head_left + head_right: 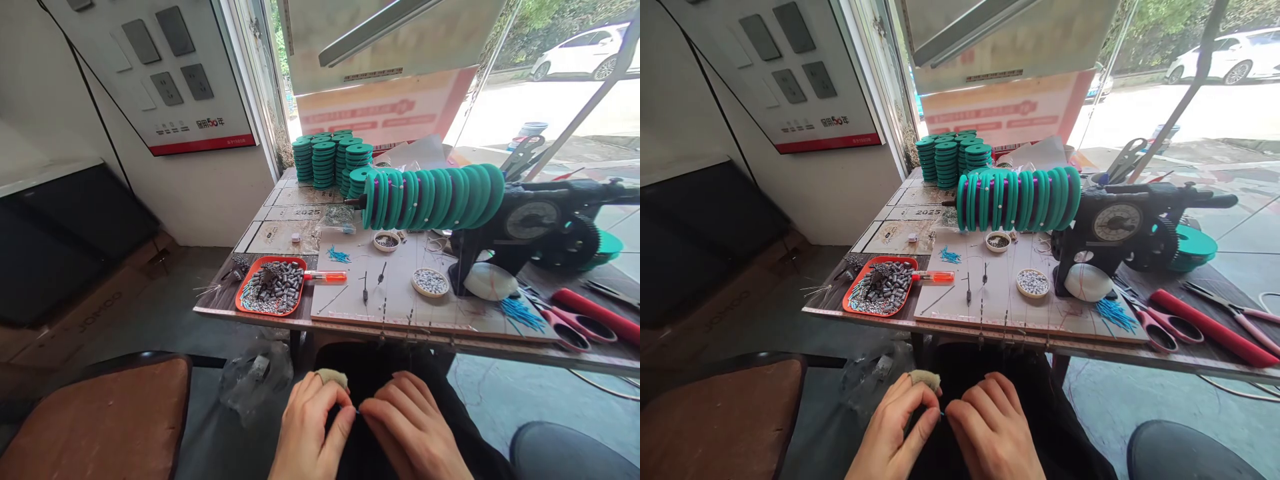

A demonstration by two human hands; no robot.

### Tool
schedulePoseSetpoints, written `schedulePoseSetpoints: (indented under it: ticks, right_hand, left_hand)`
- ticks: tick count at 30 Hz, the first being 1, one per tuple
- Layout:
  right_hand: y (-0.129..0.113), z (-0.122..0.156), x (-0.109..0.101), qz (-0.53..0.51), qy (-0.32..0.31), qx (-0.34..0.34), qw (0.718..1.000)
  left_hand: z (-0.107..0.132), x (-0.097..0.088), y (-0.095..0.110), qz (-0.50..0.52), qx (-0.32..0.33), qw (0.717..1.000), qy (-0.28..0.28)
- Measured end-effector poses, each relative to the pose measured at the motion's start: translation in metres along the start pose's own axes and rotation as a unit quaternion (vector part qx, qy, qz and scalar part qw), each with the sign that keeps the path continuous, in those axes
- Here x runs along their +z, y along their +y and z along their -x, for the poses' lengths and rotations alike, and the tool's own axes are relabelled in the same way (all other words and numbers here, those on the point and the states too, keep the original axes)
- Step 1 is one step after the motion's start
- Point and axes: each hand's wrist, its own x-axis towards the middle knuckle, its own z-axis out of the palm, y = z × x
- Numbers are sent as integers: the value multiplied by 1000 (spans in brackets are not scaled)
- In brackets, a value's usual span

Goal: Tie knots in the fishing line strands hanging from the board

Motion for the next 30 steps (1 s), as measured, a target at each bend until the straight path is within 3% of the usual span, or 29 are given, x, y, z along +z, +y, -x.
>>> schedulePoseSetpoints:
  ticks: [4, 27, 30]
  right_hand:
    - [0, -6, -9, 13, -46, -29, 998]
    - [-2, -3, -8, -15, -39, -2, 999]
    - [-3, -5, -10, -13, -25, 0, 1000]
  left_hand:
    - [-1, -1, 1, -8, 2, 1000, 2]
    - [-1, -2, 4, 43, -41, 998, 6]
    - [2, -14, 5, 41, -44, 996, 69]
